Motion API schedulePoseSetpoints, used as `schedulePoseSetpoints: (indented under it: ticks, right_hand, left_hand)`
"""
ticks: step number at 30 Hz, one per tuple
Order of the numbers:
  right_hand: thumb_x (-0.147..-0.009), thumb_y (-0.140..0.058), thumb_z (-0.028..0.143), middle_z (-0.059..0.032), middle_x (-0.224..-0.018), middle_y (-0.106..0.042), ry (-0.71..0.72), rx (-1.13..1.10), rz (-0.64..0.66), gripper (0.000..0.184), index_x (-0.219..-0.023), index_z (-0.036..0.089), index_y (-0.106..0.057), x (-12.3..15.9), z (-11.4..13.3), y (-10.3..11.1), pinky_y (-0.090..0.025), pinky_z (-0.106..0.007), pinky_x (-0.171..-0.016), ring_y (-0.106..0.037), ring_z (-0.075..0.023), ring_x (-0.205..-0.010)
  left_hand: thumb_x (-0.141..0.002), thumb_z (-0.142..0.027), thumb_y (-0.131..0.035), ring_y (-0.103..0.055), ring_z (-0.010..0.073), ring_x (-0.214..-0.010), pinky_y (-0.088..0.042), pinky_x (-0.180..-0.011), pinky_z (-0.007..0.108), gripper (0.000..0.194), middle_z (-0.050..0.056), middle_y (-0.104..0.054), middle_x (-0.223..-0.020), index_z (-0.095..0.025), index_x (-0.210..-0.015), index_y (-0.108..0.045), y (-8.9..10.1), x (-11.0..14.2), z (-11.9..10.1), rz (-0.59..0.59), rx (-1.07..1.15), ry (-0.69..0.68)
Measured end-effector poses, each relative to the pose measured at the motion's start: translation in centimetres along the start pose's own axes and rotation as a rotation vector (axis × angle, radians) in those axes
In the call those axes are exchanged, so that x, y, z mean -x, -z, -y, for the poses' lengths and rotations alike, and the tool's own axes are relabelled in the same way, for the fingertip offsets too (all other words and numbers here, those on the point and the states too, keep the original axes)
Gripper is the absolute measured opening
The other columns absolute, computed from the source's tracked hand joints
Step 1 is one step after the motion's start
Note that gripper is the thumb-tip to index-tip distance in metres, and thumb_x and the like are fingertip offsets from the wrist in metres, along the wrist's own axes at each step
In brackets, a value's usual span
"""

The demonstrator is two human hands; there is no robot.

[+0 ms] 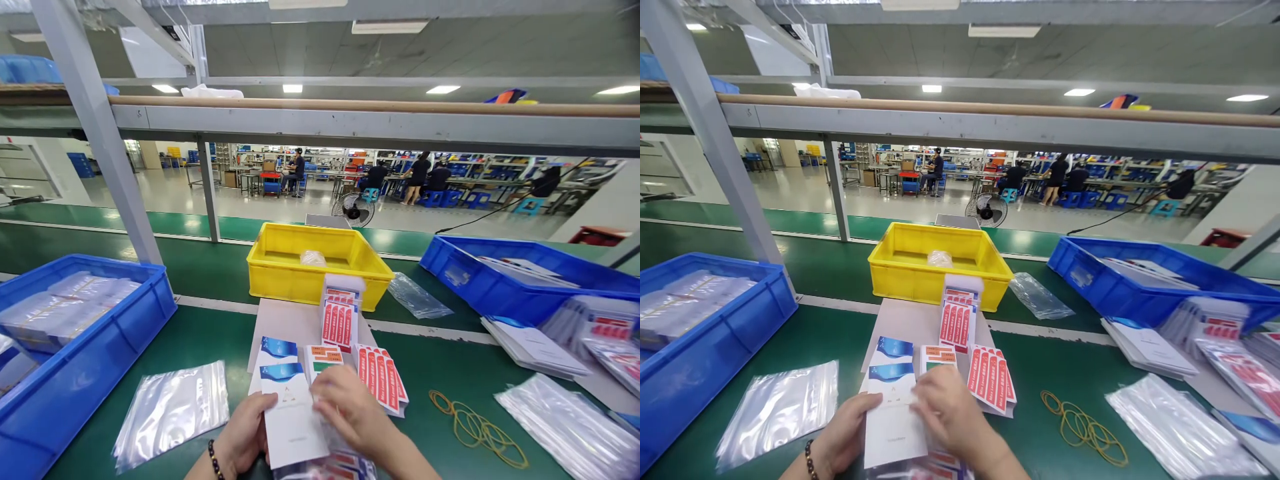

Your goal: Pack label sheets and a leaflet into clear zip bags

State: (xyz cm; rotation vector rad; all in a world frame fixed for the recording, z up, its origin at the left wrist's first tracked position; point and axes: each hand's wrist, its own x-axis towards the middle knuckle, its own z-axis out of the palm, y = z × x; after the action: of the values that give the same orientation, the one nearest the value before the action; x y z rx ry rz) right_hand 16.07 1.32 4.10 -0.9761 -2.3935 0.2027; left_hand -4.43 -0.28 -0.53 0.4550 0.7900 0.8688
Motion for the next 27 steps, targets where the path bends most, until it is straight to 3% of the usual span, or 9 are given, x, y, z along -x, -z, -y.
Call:
schedulePoseSetpoints:
  ticks: [3,5,10,17,22,27]
  right_hand:
    - [-0.085,-0.044,0.019,-0.0096,-0.096,-0.062,-0.396,0.255,0.073,0.020,-0.098,0.017,-0.059,-0.8,-3.7,-0.2,-0.036,-0.035,-0.079,-0.052,-0.0222,-0.091]
    - [-0.079,-0.052,0.017,-0.0113,-0.091,-0.064,-0.497,0.319,0.119,0.018,-0.094,0.016,-0.061,-1.3,-5.8,-0.5,-0.035,-0.037,-0.078,-0.054,-0.0260,-0.089]
    - [-0.072,-0.057,0.015,-0.0099,-0.083,-0.064,-0.547,0.322,0.154,0.006,-0.077,0.015,-0.060,-1.7,-7.1,-1.0,-0.031,-0.035,-0.074,-0.054,-0.0260,-0.084]
    - [-0.068,-0.055,0.012,-0.0069,-0.086,-0.062,-0.598,0.218,0.121,0.014,-0.082,0.017,-0.056,-1.6,-6.7,-1.0,-0.029,-0.032,-0.074,-0.052,-0.0231,-0.085]
    - [-0.070,-0.051,0.011,-0.0055,-0.078,-0.061,-0.616,0.088,0.009,0.007,-0.069,0.017,-0.055,-1.7,-7.1,-0.7,-0.031,-0.031,-0.072,-0.052,-0.0209,-0.080]
    - [-0.081,-0.042,0.026,-0.0005,-0.064,-0.059,-0.663,-0.111,-0.191,0.021,-0.064,0.020,-0.053,-1.4,-8.5,1.3,-0.035,-0.025,-0.058,-0.053,-0.0163,-0.062]
  left_hand:
    - [-0.066,-0.026,-0.066,-0.065,0.0261,-0.077,-0.046,-0.078,0.038,0.025,0.013,-0.070,-0.079,-0.007,-0.083,-0.065,-0.2,0.5,-0.2,0.031,0.012,0.007]
    - [-0.067,-0.029,-0.066,-0.065,0.0283,-0.083,-0.045,-0.082,0.041,0.027,0.014,-0.070,-0.081,-0.007,-0.083,-0.065,-0.3,0.8,-0.4,0.087,0.014,0.024]
    - [-0.065,-0.026,-0.071,-0.063,0.0284,-0.090,-0.043,-0.086,0.042,0.033,0.014,-0.070,-0.087,-0.010,-0.093,-0.065,-0.4,0.9,-0.6,0.232,-0.006,0.021]
    - [-0.063,-0.027,-0.073,-0.064,0.0289,-0.089,-0.044,-0.085,0.041,0.033,0.014,-0.071,-0.086,-0.010,-0.090,-0.066,-0.4,1.0,-0.2,0.233,-0.010,0.068]
    - [-0.062,-0.028,-0.074,-0.065,0.0290,-0.086,-0.046,-0.081,0.040,0.032,0.014,-0.071,-0.082,-0.009,-0.085,-0.065,-0.4,1.0,-0.2,0.172,-0.011,0.102]
    - [-0.065,-0.028,-0.071,-0.066,0.0299,-0.081,-0.048,-0.077,0.040,0.029,0.015,-0.071,-0.077,-0.006,-0.082,-0.064,-0.5,0.9,-0.3,0.054,0.027,0.158]
